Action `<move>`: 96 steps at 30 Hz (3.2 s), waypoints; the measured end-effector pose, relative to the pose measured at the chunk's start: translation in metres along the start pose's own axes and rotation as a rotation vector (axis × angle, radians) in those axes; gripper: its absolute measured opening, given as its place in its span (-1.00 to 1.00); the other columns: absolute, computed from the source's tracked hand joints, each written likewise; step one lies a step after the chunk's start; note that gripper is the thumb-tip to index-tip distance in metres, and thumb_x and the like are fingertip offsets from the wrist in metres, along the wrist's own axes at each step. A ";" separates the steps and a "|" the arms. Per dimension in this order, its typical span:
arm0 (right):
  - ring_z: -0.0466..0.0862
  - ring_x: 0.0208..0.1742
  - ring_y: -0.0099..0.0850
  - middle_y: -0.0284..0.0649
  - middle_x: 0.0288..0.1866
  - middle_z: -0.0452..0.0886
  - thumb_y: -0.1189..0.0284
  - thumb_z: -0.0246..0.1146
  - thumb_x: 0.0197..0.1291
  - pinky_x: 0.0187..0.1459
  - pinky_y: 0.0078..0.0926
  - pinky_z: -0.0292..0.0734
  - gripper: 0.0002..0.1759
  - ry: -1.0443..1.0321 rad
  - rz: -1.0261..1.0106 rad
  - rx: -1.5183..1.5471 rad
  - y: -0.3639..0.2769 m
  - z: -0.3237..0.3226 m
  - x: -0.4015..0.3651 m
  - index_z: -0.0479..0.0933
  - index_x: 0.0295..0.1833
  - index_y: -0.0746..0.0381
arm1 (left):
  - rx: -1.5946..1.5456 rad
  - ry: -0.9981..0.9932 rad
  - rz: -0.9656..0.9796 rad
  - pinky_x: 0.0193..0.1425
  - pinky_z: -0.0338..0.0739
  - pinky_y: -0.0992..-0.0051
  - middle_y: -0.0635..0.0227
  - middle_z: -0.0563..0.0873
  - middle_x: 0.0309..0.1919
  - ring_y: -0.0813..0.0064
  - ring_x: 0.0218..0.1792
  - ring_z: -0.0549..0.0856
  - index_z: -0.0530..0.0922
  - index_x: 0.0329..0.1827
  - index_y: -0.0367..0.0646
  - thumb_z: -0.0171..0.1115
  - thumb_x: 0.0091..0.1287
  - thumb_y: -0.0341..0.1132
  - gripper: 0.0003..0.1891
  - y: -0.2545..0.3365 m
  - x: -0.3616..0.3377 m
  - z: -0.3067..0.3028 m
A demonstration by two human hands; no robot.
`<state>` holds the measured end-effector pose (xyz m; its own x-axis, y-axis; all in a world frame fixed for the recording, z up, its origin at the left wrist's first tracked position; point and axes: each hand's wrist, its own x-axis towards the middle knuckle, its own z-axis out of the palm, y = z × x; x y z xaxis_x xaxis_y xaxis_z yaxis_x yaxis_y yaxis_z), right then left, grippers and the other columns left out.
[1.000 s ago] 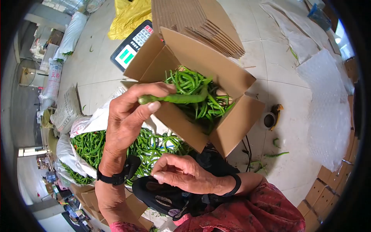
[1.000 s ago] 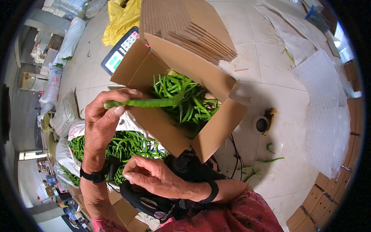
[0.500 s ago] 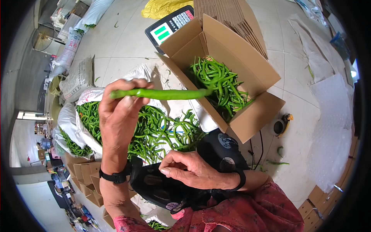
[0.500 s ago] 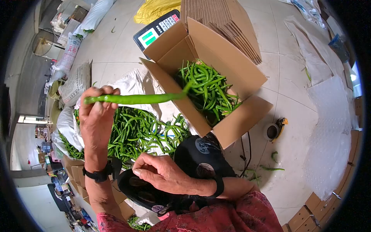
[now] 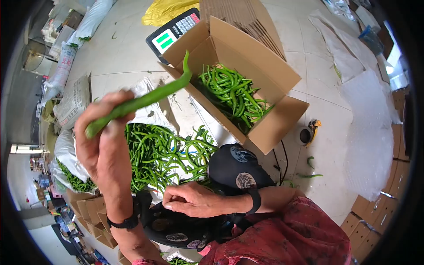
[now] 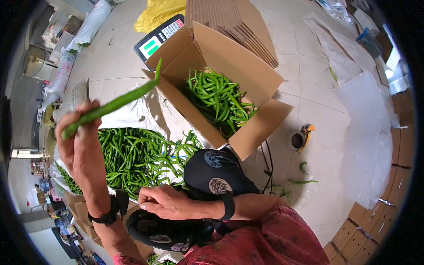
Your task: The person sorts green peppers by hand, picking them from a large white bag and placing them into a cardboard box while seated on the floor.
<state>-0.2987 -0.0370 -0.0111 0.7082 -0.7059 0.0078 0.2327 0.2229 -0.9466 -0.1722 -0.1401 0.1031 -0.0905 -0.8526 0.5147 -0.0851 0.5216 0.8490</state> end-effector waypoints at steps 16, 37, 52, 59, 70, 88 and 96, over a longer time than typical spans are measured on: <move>0.56 -0.52 -0.31 -0.16 -0.51 0.56 0.48 0.20 0.28 -0.39 -0.32 0.43 -0.90 -0.070 -0.069 0.074 -0.003 0.014 -0.002 0.48 -0.21 0.29 | 0.370 -0.063 -0.816 0.12 0.56 0.49 0.20 0.75 -0.03 0.47 0.02 0.69 0.56 0.18 -0.37 0.20 0.40 -0.40 -0.66 -0.048 -0.083 -0.113; 0.48 -0.57 -0.56 -0.09 -0.45 0.61 0.65 0.19 0.09 -0.50 -0.63 0.38 -0.89 0.144 0.313 0.208 -0.060 0.042 0.068 0.53 -0.24 0.44 | 0.809 0.204 -0.962 -0.08 0.63 0.44 0.12 0.79 -0.20 0.36 -0.20 0.78 0.63 0.02 -0.28 0.20 0.37 -0.43 -0.78 -0.208 -0.412 -0.243; 0.37 -0.60 -0.55 -0.14 -0.49 0.52 0.52 0.16 0.19 -0.33 -0.53 0.40 -0.86 0.356 0.454 0.187 -0.004 0.022 0.126 0.42 -0.23 0.41 | 1.154 0.054 -0.964 0.34 0.23 -0.02 -0.11 0.39 0.30 -0.10 0.28 0.37 0.14 0.49 -0.24 0.55 0.02 -0.06 0.03 -0.392 -0.297 -0.190; 0.53 -0.50 -0.55 -0.07 -0.39 0.62 0.67 0.14 0.18 -0.43 -0.64 0.41 -0.89 0.302 0.509 0.304 -0.007 0.010 0.118 0.50 -0.17 0.44 | 1.217 0.036 -0.913 0.16 0.29 0.05 -0.03 0.48 0.05 -0.04 0.11 0.46 0.11 0.51 -0.14 0.61 -0.08 -0.10 0.10 -0.437 -0.310 -0.196; 0.42 -0.64 -0.43 -0.04 -0.48 0.48 0.63 0.29 0.16 -0.64 -0.53 0.26 -0.82 0.367 0.459 0.435 -0.010 0.012 0.117 0.42 -0.22 0.47 | 1.107 0.016 -0.913 -0.04 0.55 0.02 -0.13 0.64 -0.19 -0.07 -0.20 0.69 0.22 0.41 -0.23 0.48 -0.02 -0.31 -0.11 -0.402 -0.315 -0.194; 0.43 -0.50 -0.67 -0.26 -0.35 0.60 0.49 0.16 0.37 -0.44 -0.70 0.32 -0.84 0.048 0.552 0.279 -0.018 0.007 0.109 0.54 -0.05 0.35 | 0.063 0.773 -0.750 -0.11 0.59 0.46 0.31 0.63 -0.29 0.49 -0.39 0.61 0.45 0.18 -0.27 0.25 0.16 -0.44 -0.53 -0.132 -0.241 -0.279; 0.40 -0.46 -0.67 -0.31 -0.34 0.56 0.32 0.18 0.36 -0.36 -0.69 0.29 -0.74 -0.013 0.472 0.194 0.001 0.009 0.108 0.55 -0.04 0.31 | -0.321 0.718 -0.605 -0.04 0.66 0.30 0.27 0.60 -0.33 0.49 -0.47 0.57 0.42 0.15 -0.42 0.21 0.21 -0.45 -0.56 -0.045 -0.218 -0.289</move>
<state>-0.2156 -0.1072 -0.0087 0.7739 -0.4901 -0.4011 0.0039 0.6370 -0.7708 0.1378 0.0127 -0.0123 0.5116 -0.8451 -0.1554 0.3634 0.0490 0.9303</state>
